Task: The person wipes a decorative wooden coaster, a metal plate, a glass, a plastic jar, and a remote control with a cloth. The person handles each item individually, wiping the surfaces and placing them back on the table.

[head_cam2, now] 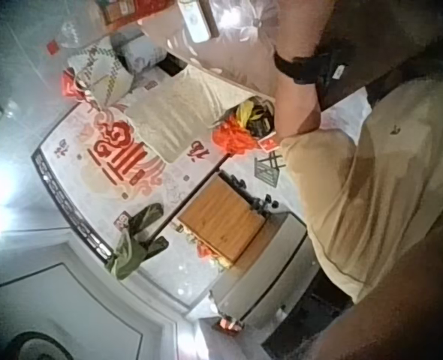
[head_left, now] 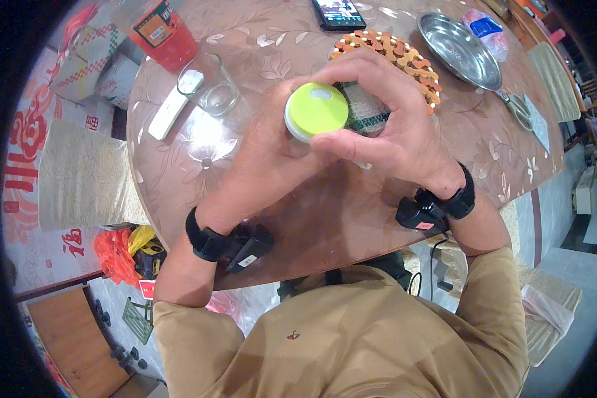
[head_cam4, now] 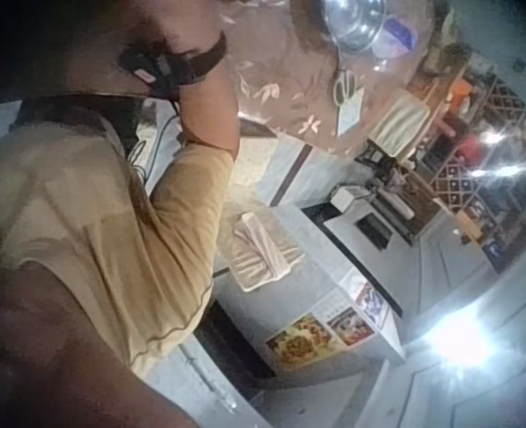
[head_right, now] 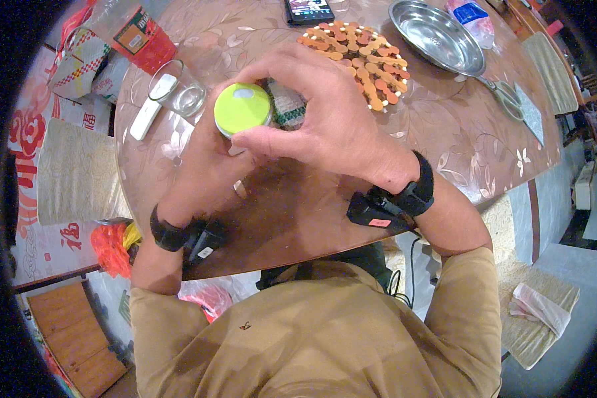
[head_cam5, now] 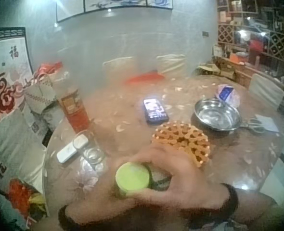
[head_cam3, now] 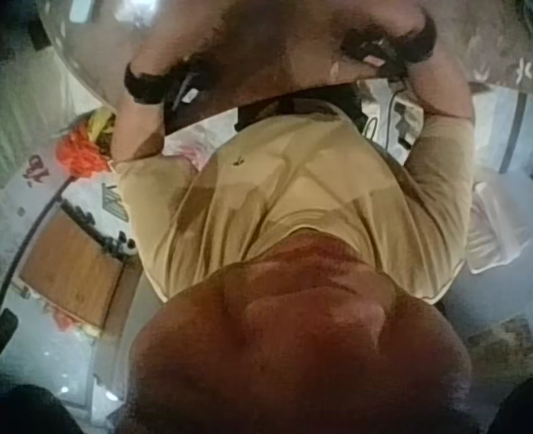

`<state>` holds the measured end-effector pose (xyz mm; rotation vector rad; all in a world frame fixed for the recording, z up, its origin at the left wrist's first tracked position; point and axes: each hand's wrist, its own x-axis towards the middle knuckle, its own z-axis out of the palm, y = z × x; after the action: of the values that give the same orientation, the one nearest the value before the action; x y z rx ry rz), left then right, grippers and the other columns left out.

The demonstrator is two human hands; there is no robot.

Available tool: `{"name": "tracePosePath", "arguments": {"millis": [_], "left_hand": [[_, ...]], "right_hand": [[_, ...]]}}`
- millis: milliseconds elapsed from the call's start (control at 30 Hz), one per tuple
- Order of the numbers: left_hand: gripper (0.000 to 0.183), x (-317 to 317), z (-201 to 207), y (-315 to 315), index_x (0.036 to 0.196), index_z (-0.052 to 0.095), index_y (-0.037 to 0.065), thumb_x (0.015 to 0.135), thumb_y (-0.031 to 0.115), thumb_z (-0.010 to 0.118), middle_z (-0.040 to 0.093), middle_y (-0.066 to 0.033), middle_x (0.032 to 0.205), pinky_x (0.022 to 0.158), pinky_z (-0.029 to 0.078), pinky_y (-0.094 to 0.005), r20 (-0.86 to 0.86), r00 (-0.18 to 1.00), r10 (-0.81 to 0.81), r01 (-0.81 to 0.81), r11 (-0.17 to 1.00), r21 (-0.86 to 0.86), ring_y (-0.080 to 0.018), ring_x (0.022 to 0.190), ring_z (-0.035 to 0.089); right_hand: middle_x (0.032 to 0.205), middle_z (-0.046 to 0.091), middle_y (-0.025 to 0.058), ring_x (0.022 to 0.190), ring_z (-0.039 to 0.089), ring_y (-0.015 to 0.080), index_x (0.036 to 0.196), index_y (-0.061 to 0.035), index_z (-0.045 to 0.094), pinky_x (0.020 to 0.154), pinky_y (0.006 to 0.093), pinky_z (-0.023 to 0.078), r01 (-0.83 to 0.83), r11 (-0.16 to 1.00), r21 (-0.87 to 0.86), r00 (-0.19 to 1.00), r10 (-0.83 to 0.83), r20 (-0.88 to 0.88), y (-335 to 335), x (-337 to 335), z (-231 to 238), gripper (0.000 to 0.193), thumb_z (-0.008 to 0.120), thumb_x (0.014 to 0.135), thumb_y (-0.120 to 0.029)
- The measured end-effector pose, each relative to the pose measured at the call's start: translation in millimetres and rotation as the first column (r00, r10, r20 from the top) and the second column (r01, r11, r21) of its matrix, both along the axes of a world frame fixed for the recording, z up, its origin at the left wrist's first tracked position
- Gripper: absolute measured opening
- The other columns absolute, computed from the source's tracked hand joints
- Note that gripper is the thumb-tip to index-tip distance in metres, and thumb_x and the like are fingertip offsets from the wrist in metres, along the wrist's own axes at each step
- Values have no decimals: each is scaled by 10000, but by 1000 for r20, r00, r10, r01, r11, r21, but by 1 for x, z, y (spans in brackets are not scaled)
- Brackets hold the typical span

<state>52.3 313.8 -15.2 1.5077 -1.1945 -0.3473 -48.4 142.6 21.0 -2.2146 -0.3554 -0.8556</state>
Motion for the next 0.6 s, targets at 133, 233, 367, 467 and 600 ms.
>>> {"name": "tracePosePath", "arguments": {"millis": [133,233,367,467,600], "left_hand": [[647,-1,11,3,1379,418,44,839,141,762,532,-103,1292,989,451,-330,-104,994,-8,17,997,78,-195,1182,542],[643,0,17,6,1370,451,34,827,148,776,549,-93,1291,998,447,-327,-244,969,-36,62,993,98,-183,1187,545],[629,1,21,6,1352,508,31,807,158,795,595,-84,1257,992,452,-323,-296,952,-82,132,979,152,-173,1164,569],[633,0,17,4,1357,516,34,806,169,795,638,-96,1201,957,477,-320,-210,975,-72,96,989,108,-174,1114,606],[638,-3,8,2,1361,514,40,805,173,796,666,-136,1157,903,510,-334,-32,999,22,-20,998,61,-203,1054,652]], "right_hand": [[1132,604,124,1101,573,277,1176,-52,641,976,372,437,-36,999,-14,996,35,-78,-3,-3,4,558,844,698,-255],[1208,564,119,1184,524,260,1239,-48,627,1050,370,387,-111,994,6,981,110,-161,-5,-3,7,626,852,688,-241],[1224,550,108,1189,518,260,1228,-46,643,1056,372,384,-164,985,59,952,174,-252,-8,-5,10,617,856,677,-229],[1215,558,106,1181,522,261,1193,-41,660,1055,369,385,-170,983,75,947,184,-265,-10,-4,10,588,857,668,-219],[1149,617,107,1103,593,275,1146,-46,677,978,374,454,-135,991,19,975,136,-174,-10,0,6,534,849,698,-280]]}}
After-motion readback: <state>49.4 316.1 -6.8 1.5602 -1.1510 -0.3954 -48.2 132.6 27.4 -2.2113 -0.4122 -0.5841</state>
